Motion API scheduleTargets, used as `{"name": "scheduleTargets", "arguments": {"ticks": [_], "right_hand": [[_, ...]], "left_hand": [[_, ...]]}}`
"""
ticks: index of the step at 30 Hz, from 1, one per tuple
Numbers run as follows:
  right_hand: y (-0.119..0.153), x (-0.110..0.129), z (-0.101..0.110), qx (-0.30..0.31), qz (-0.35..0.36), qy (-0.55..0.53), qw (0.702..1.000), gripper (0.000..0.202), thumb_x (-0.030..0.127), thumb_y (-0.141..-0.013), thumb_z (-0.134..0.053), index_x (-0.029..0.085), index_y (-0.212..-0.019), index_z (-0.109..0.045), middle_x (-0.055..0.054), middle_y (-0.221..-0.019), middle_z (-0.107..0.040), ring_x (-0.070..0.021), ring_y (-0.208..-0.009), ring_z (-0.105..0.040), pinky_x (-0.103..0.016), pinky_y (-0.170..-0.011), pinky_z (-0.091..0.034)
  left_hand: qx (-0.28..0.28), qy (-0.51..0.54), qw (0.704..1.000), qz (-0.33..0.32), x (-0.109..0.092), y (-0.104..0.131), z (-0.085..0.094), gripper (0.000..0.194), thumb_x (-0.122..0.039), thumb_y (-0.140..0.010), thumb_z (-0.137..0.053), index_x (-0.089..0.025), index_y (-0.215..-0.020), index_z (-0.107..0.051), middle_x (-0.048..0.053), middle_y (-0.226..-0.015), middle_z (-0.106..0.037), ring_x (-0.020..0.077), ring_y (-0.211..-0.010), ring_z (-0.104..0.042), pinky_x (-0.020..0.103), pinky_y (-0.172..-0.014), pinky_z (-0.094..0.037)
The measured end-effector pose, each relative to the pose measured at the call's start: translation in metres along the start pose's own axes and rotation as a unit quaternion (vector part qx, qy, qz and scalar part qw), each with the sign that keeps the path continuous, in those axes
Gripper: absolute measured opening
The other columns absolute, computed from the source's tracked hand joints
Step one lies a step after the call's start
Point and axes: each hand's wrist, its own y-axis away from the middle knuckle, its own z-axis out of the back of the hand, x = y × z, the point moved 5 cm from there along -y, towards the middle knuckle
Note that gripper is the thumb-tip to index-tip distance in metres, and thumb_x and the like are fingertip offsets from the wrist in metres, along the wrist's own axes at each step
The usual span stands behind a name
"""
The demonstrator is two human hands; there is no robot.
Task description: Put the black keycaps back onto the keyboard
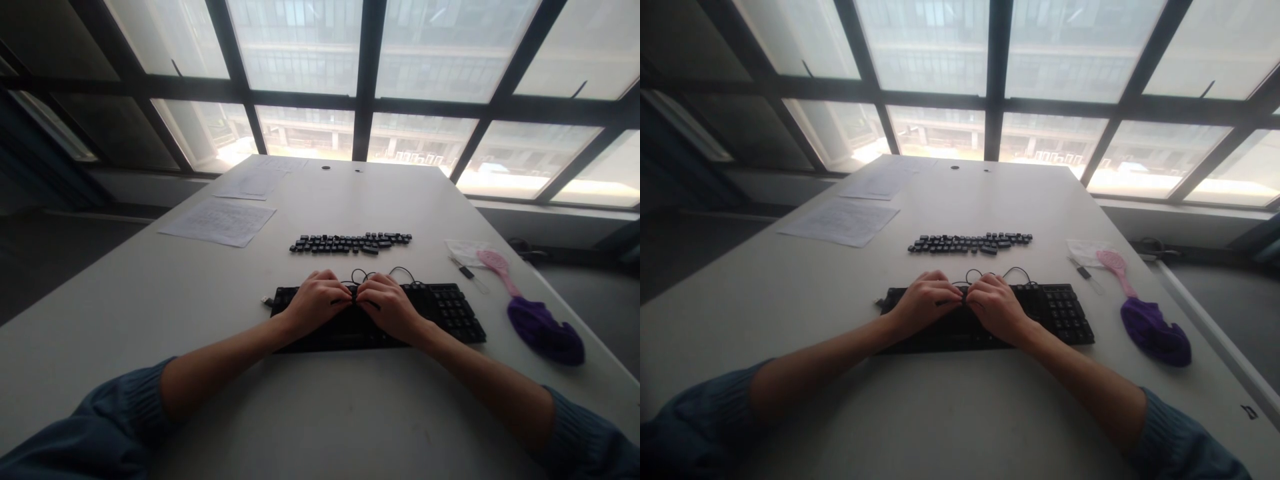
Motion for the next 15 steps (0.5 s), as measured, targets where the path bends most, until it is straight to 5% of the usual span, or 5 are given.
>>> {"name": "scheduleTargets", "arguments": {"ticks": [15], "right_hand": [[-0.0017, 0.0041, 0.0017, -0.002, 0.008, 0.031, 0.999, 0.019, 0.019, -0.097, -0.062, 0.021, -0.081, -0.071, -0.005, -0.094, -0.072, -0.0221, -0.096, -0.056, -0.041, -0.090, -0.046]], "left_hand": [[-0.006, 0.005, 1.000, 0.007, -0.0050, -0.0034, 0.0045, 0.015, -0.029, -0.092, -0.069, -0.022, -0.082, -0.077, 0.004, -0.098, -0.070, 0.0211, -0.097, -0.058, 0.037, -0.090, -0.050]]}}
